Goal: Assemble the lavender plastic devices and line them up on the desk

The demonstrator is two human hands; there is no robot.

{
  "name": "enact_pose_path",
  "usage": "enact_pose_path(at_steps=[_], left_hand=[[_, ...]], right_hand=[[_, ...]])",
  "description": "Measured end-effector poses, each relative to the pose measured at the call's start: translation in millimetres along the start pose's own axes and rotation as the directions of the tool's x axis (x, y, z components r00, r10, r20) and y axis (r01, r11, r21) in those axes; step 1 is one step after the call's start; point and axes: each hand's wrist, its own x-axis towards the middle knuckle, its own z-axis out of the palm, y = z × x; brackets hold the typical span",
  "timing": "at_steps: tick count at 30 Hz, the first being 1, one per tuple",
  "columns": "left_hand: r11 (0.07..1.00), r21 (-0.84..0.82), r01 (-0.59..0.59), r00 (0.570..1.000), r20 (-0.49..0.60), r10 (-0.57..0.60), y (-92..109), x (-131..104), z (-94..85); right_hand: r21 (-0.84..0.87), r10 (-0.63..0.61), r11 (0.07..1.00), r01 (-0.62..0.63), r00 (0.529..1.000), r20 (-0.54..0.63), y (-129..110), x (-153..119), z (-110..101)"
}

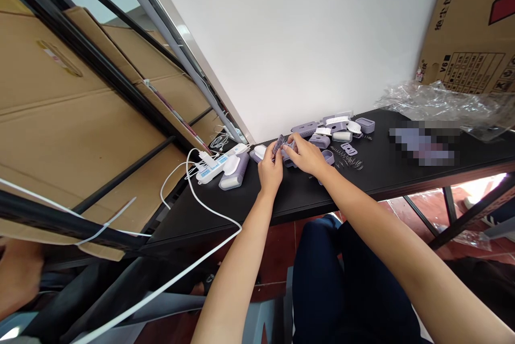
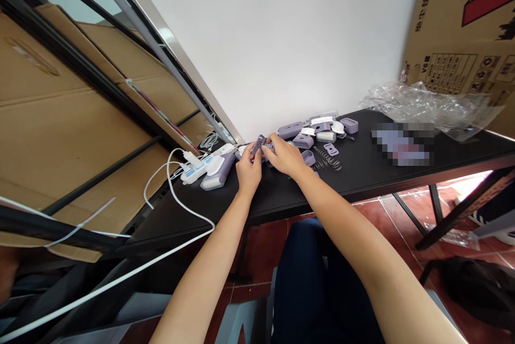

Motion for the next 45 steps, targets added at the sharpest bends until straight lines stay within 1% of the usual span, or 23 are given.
enact_pose_path(at_steps=[4, 10, 18, 26, 33, 45], left_hand=[[0.999, 0.011, -0.040, 0.999, 0.035, 0.040, -0.1, 0.4, -0.3], [0.998, -0.004, -0.062, 0.996, 0.067, 0.062, 0.7, 0.3, -0.4], [0.998, -0.006, -0.056, 0.996, 0.071, 0.056, 4.5, -0.2, -2.0], [0.997, 0.001, -0.072, 0.995, 0.076, 0.072, 3.3, 0.2, -1.4], [0.998, -0.003, -0.057, 0.996, 0.067, 0.057, 5.3, -0.2, -1.6], [0.999, 0.009, -0.051, 0.997, 0.065, 0.050, 1.6, -0.5, 0.4]], right_hand=[[0.010, -0.034, 0.999, 0.034, 0.999, 0.015, -1.0, -0.7, -0.3], [0.016, -0.018, 1.000, 0.017, 1.000, 0.009, 0.2, 0.0, 0.2], [0.011, -0.002, 1.000, 0.002, 1.000, 0.007, 1.3, 0.7, 0.3], [-0.001, 0.004, 1.000, -0.004, 1.000, 0.022, 0.8, 0.1, -0.4], [-0.015, 0.004, 1.000, -0.003, 1.000, 0.022, 0.8, 0.4, -0.3], [-0.018, -0.008, 1.000, 0.008, 1.000, 0.020, 2.5, 0.6, 0.7]])
